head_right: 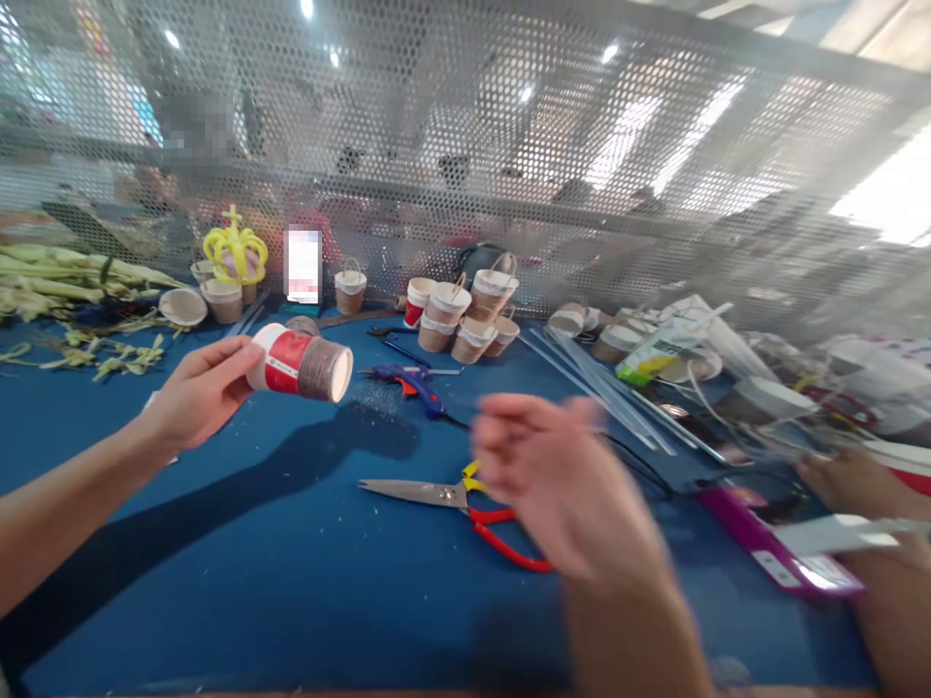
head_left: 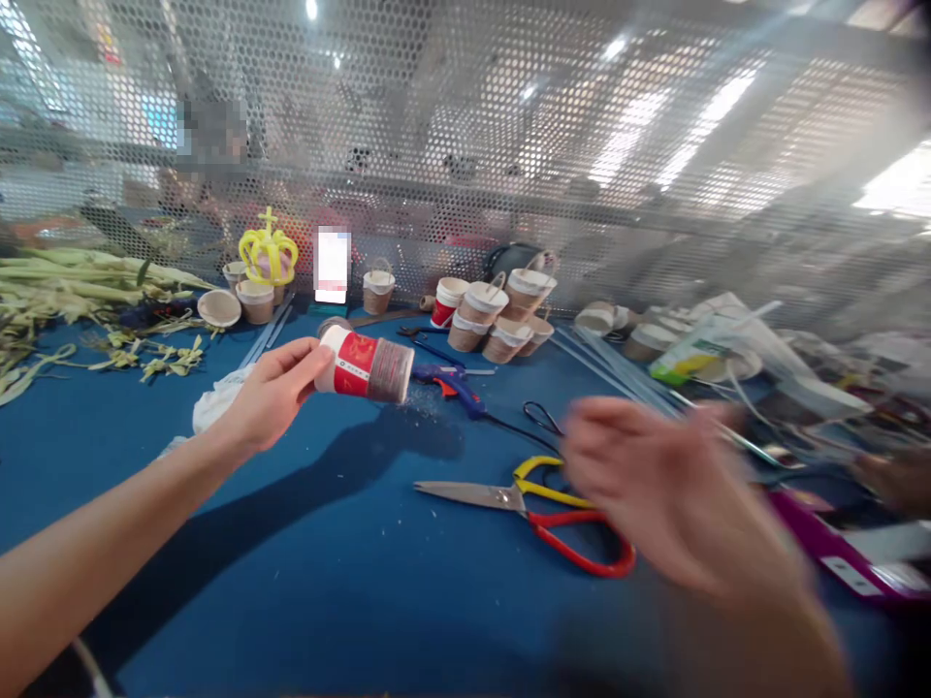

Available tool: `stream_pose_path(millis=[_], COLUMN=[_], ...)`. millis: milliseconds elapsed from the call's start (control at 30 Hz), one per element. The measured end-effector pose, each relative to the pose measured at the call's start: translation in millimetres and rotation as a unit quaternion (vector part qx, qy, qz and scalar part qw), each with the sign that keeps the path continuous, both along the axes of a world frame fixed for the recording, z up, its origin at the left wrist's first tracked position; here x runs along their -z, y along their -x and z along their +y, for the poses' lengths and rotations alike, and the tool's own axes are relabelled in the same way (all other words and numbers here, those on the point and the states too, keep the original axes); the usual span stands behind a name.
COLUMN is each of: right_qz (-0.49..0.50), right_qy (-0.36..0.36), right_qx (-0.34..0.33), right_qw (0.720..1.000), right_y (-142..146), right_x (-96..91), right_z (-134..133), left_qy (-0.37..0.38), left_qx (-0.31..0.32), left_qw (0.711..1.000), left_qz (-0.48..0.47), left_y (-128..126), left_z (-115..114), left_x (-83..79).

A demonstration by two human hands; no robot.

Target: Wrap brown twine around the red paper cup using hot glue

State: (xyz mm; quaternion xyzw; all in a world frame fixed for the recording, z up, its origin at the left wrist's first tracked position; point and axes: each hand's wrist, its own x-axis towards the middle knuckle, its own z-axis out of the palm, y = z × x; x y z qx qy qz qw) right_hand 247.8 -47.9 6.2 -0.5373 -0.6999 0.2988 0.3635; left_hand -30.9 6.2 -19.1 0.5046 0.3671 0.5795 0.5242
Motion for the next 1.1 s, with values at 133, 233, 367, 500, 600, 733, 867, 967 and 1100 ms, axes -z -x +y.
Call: stream_pose_path(millis=[133,233,367,500,600,733,867,967,1100], right_qz=[0.231,0.249,0.195,0.083,0.022,0.001,0.001,-0.009,-0.026], right_qy=[0.174,0.18,0.138,0.06,-0.014,-0.089,-0.087,-0.06,-0.064], right_qx=[-0.11,-0.165,-0.16,-0.134,-0.134,-0.151,-0.151,-0.147,-0.14], right_qw=[0.951,0.937,0.958,0.986,0.991,0.984,0.985,0.987,0.988], right_y=[40.0,61.5,68.2,70.0,72.3,73.2,72.6,72.9,68.3], right_x=[6.9,14.0,18.5,24.8,33.4,47.1,55.6,56.6,50.9], right_z=[13.6,21.8,25.5,25.4,24.4,24.1,23.9,22.8,28.3], left_qy=[-0.072,-0.097,0.02,0.192,0.238,0.251,0.238,0.222,0.201], left_qx=[0.004,0.033,0.169,0.207,0.178,0.141,0.135,0.131,0.113], left_qw=[0.987,0.971,0.969,0.959,0.954,0.956,0.961,0.966,0.972], left_qz=[0.141,0.217,0.178,-0.001,-0.044,-0.049,-0.041,-0.023,0.037], left_y=[-5.4,-7.1,-8.5,-13.7,-18.7,-22.4,-22.9,-23.1,-22.5], left_z=[-19.6,-29.3,-28.4,-21.2,-18.8,-19.4,-20.5,-21.1,-20.9], left_x=[-5.2,-9.4,-9.3,-4.1,0.2,6.4,12.8,16.0,15.9])
